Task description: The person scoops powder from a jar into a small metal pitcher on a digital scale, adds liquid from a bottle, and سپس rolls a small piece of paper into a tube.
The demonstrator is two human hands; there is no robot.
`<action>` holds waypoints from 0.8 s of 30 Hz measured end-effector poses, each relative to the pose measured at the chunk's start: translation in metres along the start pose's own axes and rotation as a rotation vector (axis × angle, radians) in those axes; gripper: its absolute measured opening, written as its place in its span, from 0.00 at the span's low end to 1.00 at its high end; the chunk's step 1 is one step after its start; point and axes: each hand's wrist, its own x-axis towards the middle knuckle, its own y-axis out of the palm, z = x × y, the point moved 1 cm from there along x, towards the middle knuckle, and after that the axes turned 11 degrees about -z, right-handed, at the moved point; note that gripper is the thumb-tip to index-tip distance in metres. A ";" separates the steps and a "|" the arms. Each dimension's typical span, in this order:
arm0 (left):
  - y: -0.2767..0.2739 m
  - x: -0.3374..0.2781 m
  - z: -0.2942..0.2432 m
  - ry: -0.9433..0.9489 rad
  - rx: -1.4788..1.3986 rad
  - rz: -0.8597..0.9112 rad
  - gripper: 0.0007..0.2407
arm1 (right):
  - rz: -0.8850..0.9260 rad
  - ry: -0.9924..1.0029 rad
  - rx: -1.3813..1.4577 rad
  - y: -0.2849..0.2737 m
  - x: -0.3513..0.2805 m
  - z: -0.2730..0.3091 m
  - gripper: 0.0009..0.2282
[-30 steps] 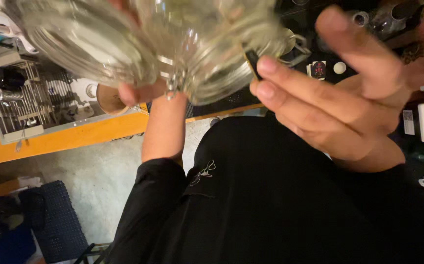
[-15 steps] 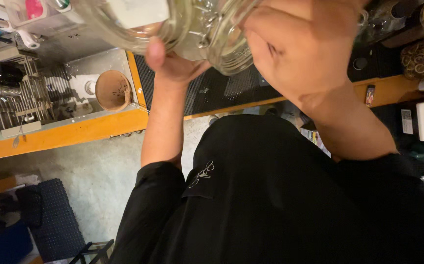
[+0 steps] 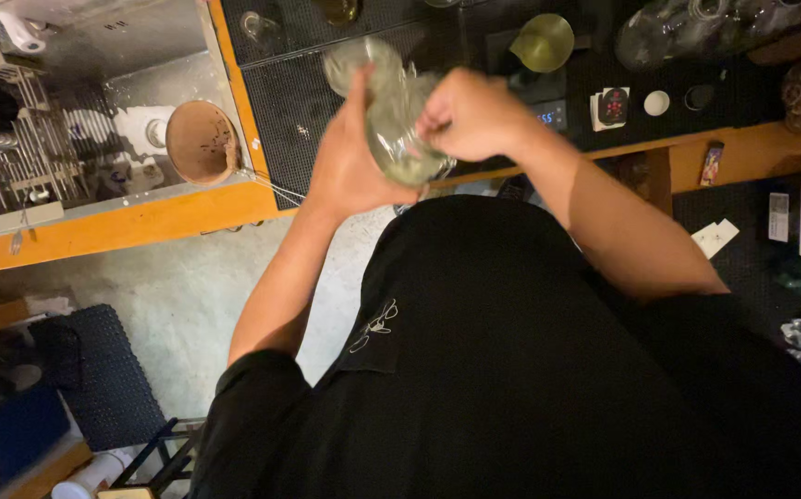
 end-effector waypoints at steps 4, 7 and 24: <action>0.012 -0.021 0.022 -0.125 -0.016 0.135 0.61 | 0.155 0.244 0.231 0.048 -0.008 -0.050 0.10; 0.019 -0.029 0.026 -0.178 0.008 0.193 0.61 | 0.214 0.346 0.226 0.070 -0.015 -0.068 0.10; 0.030 0.010 -0.006 0.051 -0.108 -0.136 0.58 | -0.380 0.206 0.404 -0.046 -0.049 -0.047 0.08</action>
